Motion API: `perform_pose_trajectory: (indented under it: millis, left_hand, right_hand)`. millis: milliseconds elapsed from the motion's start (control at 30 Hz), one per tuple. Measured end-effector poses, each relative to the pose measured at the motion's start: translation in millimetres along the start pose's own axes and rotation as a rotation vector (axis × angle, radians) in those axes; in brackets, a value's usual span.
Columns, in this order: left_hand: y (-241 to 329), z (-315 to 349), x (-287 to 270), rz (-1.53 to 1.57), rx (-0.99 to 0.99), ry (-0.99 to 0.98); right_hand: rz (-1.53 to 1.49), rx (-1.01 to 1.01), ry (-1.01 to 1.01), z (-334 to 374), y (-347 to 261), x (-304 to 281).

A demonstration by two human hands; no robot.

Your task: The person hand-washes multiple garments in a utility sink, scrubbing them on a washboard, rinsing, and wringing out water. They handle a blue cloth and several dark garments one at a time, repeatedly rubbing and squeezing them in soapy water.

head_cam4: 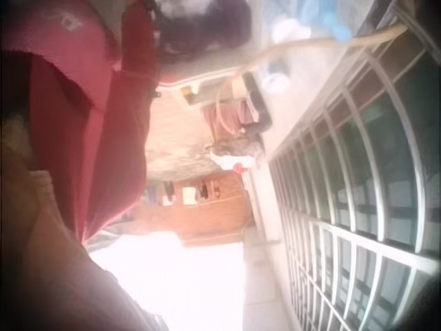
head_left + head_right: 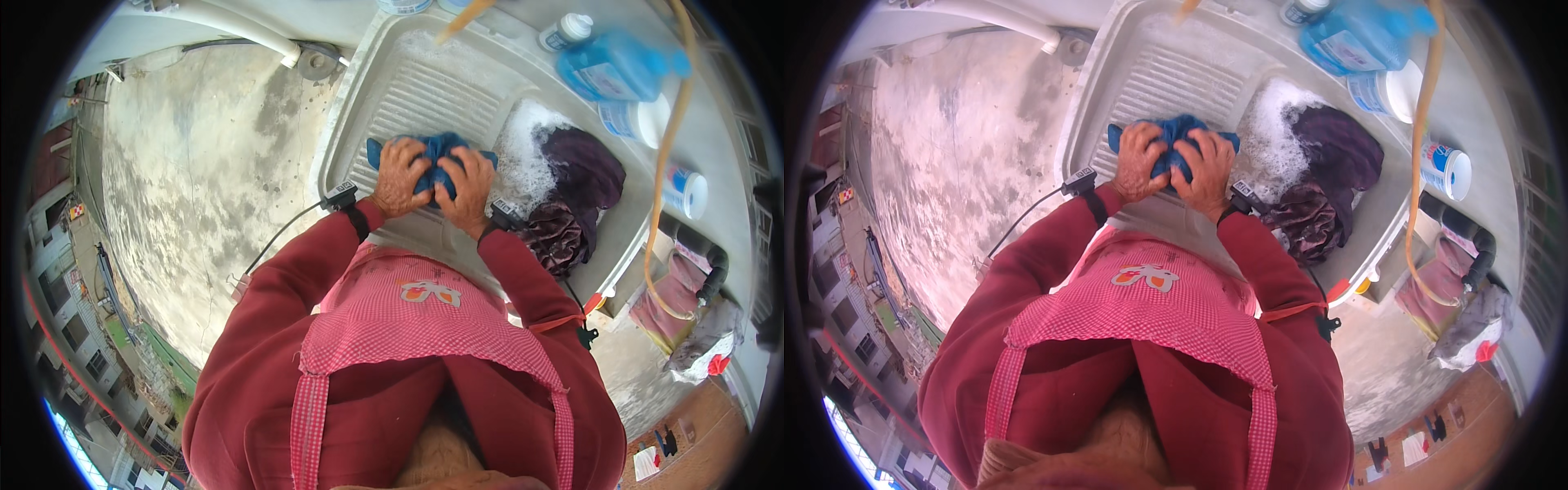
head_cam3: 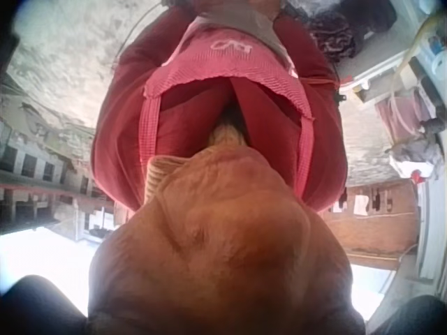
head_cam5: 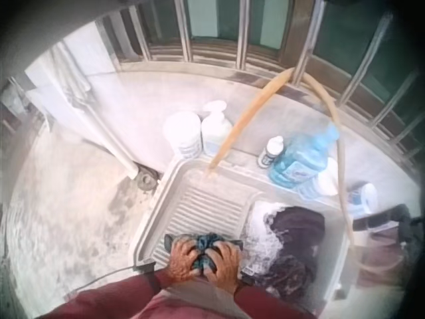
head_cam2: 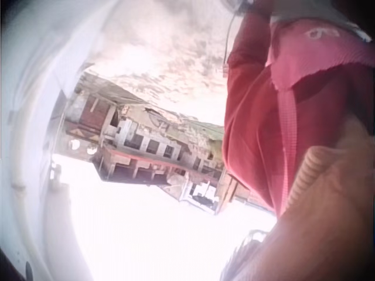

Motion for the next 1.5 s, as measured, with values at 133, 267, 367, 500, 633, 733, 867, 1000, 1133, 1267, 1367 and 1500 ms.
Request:
perform_pose_trajectory:
  millis: [133, 267, 367, 500, 633, 733, 867, 1000, 1133, 1267, 1367, 1500]
  left_hand:
    - [-35, -88, 23, -0.116, 0.058, -0.007]
    - [-50, -143, 22, -0.247, -0.166, 0.194]
    - [-48, -105, 32, -0.106, -0.257, -0.071]
    - [17, -5, 2, -0.022, 0.036, -0.008]
    - [-26, -79, 40, -0.05, 0.01, -0.154]
    - [-44, -139, 44, -0.294, -0.079, -0.007]
    - [-35, -108, 24, -0.291, -0.26, 0.143]
    - [4, -18, 0, -0.024, -0.08, 0.081]
    - [-16, -66, 22, 0.024, 0.136, 0.009]
    - [-61, -148, 39, -0.232, -0.076, 0.172]
    - [-56, -110, 27, -0.227, -0.371, 0.146]
    - [15, -18, -10, 0.088, -0.038, 0.078]
  right_hand:
    - [0.069, 0.198, 0.063, -59, 80, 37]
    - [0.37, 0.355, 0.138, -110, 121, 24]
    - [0.003, 0.433, -0.111, -66, 102, 29]
    - [0.047, 0.07, -0.021, 9, 2, -8]
    - [0.046, 0.188, -0.091, -40, 79, 32]
    - [0.257, 0.372, -0.04, -84, 143, 35]
    - [0.087, 0.465, 0.056, -65, 116, 19]
    - [-0.027, 0.167, 0.026, -8, 15, -16]
    - [0.053, 0.116, -0.015, -39, 54, 13]
    - [0.408, 0.347, 0.06, -92, 141, 35]
    - [0.125, 0.469, 0.069, -68, 118, 24]
    - [-0.007, 0.058, 0.09, -10, 0, -23]
Point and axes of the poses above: each hand's wrist, its own z-axis away from the middle knuckle, its own x-axis out of the palm, y = z × x, the point moved 9 cm from there along -z, towards the middle knuckle, and after that the axes turned 6 degrees about -x, right-handed, at the moved point
